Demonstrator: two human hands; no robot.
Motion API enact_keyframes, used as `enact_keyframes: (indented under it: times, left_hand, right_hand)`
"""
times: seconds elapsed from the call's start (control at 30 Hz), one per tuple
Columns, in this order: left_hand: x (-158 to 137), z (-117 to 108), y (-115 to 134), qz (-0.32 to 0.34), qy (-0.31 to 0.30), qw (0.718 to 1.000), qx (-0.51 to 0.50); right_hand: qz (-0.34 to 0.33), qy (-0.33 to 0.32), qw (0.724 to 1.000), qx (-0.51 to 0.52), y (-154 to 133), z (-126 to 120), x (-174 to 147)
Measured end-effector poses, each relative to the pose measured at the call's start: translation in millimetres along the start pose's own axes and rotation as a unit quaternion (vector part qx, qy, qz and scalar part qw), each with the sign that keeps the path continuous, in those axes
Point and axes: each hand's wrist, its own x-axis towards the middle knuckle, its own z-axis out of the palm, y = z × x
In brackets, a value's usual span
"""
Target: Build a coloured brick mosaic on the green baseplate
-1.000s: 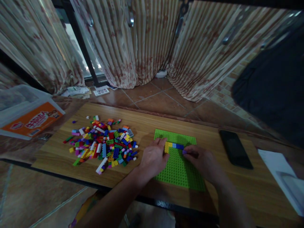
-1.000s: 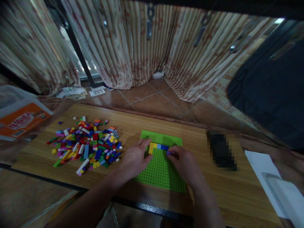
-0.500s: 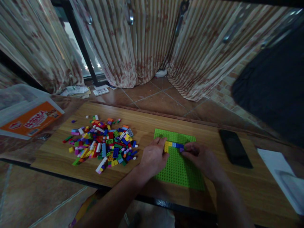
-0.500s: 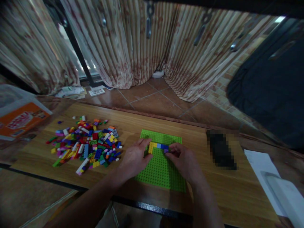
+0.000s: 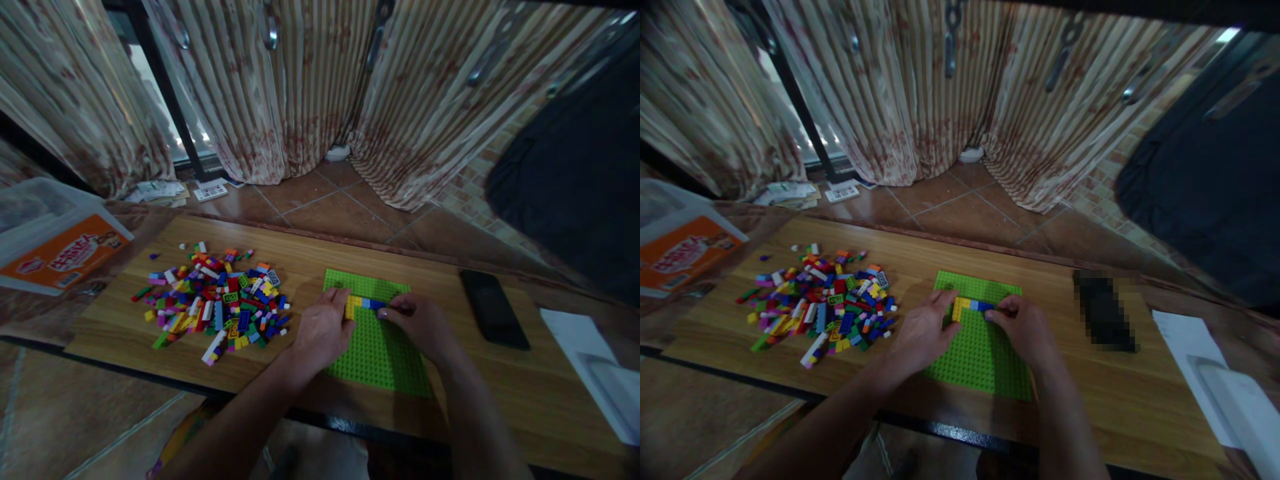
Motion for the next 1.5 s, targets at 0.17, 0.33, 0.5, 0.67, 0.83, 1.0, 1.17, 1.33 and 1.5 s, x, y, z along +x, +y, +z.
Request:
enact_keyframes:
  times: [0.17, 0.33, 0.5, 0.67, 0.83, 1.0, 1.17, 1.33, 1.5]
  left_hand:
    - [0, 1, 0, 0.002, 0.006, 1.0, 0.002]
    - [-1, 2, 1, -0.001, 0.005, 1.0, 0.011]
    - [-1, 2, -1, 0.003, 0.006, 1.0, 0.007]
    - [-1, 2, 0, 0.002, 0.005, 1.0, 0.007]
    - [-2, 1, 1, 0.005, 0.006, 1.0, 0.003]
    - [-1, 1, 0, 0.004, -0.001, 1.0, 0.009]
    - [-1, 3, -3, 0.014, 0.004, 1.0, 0.01]
    - [-2, 1, -2, 0.009, 0.0, 1.0, 0.002]
    - [-5, -1, -1, 0.018, -0.002, 1.0, 0.003]
  right_hand:
    - [0.007, -0.028, 1.0, -0.012, 6, -1, 8]
    - [0.009, -0.028, 0.999, -0.034, 6, -2, 10]
    - [-0.012, -0.025, 0.999, -0.027, 4, 1, 3]
    - [-0.02, -0.024, 0.999, -0.032, 3, 0, 3]
    - [-0.026, -0.038, 0.999, -0.023, 4, -5, 2]
    - [-0.008, -0.03, 0.999, -0.012, 6, -9, 3]
    - [-0.02, -0.034, 0.998, -0.051, 2, -6, 3]
    - [-0.017, -0.021, 0.996, -0.082, 2, 0, 2]
    - [-0.012, -0.009, 0.995, -0.103, 6, 2, 4]
